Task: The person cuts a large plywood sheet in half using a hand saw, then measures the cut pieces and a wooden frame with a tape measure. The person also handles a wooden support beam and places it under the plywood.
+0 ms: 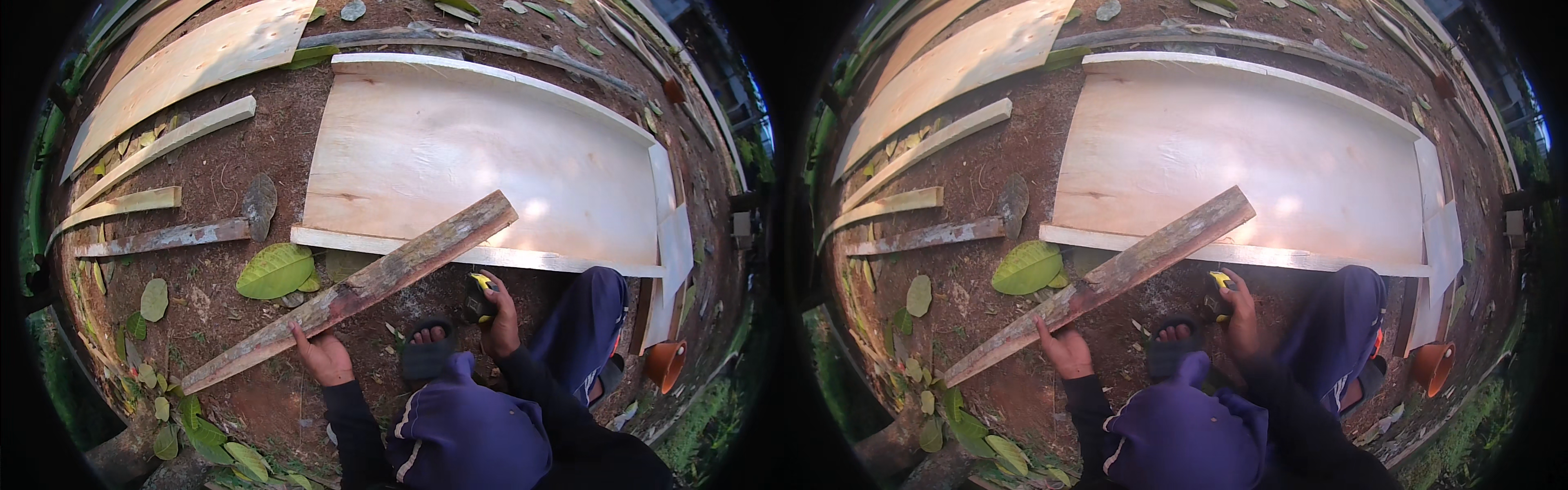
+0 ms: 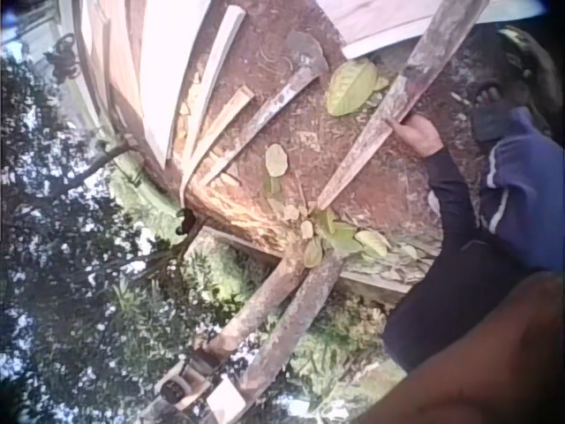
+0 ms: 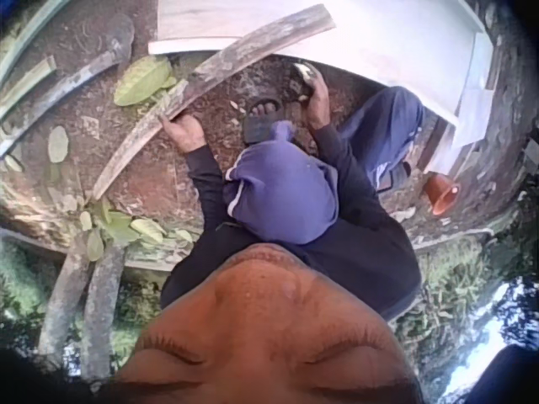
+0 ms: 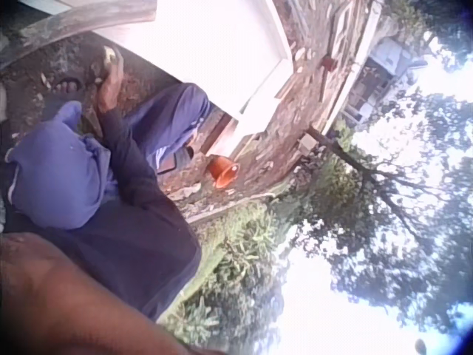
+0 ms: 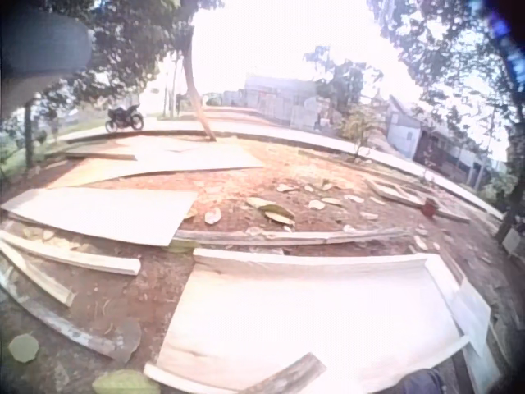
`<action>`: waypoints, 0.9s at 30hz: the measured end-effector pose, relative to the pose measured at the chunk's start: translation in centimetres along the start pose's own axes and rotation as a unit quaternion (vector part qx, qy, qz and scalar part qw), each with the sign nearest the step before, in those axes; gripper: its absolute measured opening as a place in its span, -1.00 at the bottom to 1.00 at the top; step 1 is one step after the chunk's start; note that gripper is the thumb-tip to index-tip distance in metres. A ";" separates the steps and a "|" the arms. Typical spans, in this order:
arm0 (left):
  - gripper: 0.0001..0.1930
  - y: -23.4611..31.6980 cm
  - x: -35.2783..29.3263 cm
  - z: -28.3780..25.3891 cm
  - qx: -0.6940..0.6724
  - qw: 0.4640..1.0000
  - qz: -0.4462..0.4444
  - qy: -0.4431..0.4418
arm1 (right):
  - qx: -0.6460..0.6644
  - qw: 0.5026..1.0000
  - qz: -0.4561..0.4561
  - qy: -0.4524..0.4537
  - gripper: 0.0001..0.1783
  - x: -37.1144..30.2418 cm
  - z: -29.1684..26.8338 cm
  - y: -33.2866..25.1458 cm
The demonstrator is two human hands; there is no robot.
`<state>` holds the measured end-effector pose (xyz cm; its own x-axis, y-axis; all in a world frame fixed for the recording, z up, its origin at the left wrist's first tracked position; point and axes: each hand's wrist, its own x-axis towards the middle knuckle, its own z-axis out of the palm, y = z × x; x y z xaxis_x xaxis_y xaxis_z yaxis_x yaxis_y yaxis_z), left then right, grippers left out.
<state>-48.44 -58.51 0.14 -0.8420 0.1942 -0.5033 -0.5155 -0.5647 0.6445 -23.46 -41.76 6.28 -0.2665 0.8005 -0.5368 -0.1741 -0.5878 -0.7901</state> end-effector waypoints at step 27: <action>-0.30 -2.1 -8.4 4.5 0.489 0.755 -0.086 -0.429 | -0.340 0.936 -0.069 -0.058 -0.52 0.3 3.3 1.2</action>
<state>-41.00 -55.32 5.65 -0.3267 0.8818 -0.3401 -0.1462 0.3084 0.9400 -26.92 -42.60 6.11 -0.3941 0.8217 -0.4118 0.4194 -0.2379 -0.8761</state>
